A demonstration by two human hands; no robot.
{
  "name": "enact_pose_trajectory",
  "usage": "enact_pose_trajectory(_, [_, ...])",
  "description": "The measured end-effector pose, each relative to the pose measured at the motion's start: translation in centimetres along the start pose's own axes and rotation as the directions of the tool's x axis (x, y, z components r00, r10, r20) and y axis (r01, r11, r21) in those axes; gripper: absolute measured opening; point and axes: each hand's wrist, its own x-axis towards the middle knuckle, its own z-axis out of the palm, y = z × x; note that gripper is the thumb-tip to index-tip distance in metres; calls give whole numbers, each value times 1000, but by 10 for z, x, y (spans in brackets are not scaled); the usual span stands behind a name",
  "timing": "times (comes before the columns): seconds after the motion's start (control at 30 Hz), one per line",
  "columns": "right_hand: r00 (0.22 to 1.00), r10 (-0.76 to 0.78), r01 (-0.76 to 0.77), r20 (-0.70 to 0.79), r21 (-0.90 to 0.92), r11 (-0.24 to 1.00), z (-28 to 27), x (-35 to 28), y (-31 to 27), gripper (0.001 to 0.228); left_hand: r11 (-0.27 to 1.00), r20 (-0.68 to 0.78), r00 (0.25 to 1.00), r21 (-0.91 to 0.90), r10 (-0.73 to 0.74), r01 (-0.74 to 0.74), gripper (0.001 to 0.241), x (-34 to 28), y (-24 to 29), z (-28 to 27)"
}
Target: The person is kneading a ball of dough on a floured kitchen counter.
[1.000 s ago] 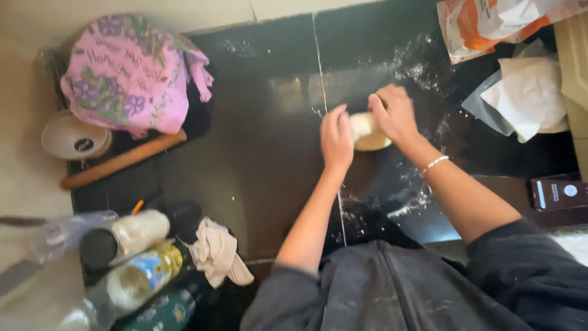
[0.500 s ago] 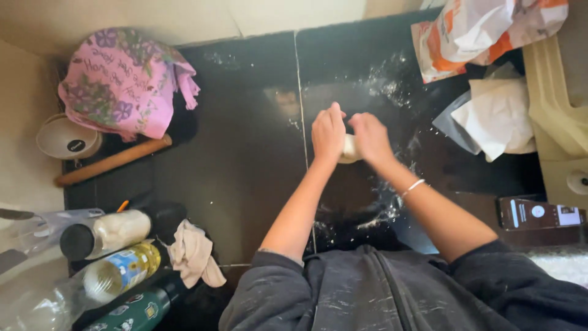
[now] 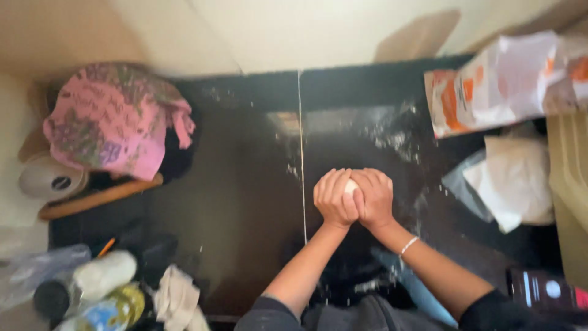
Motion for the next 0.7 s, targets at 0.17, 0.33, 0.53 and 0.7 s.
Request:
enact_pose_trajectory(0.17, [985, 173, -173, -13, -38, 984, 47, 18, 38, 42, 996, -25, 997, 45, -71, 72, 53, 50, -15, 29])
enact_pose_trajectory(0.33, [958, 285, -288, -45, -107, 952, 42, 70, 36, 30, 996, 5, 996, 11, -86, 86, 33, 93, -42, 63])
enact_pose_trajectory(0.53, [551, 734, -775, 398, -83, 627, 47, 57, 44, 68, 501, 501, 749, -557, -433, 662, 48, 118, -72, 62])
enact_pose_trajectory(0.7, [469, 744, -831, 476, -49, 555, 54, -9, 43, 48, 793, 679, 452, 338, -579, 507, 68, 105, -55, 14])
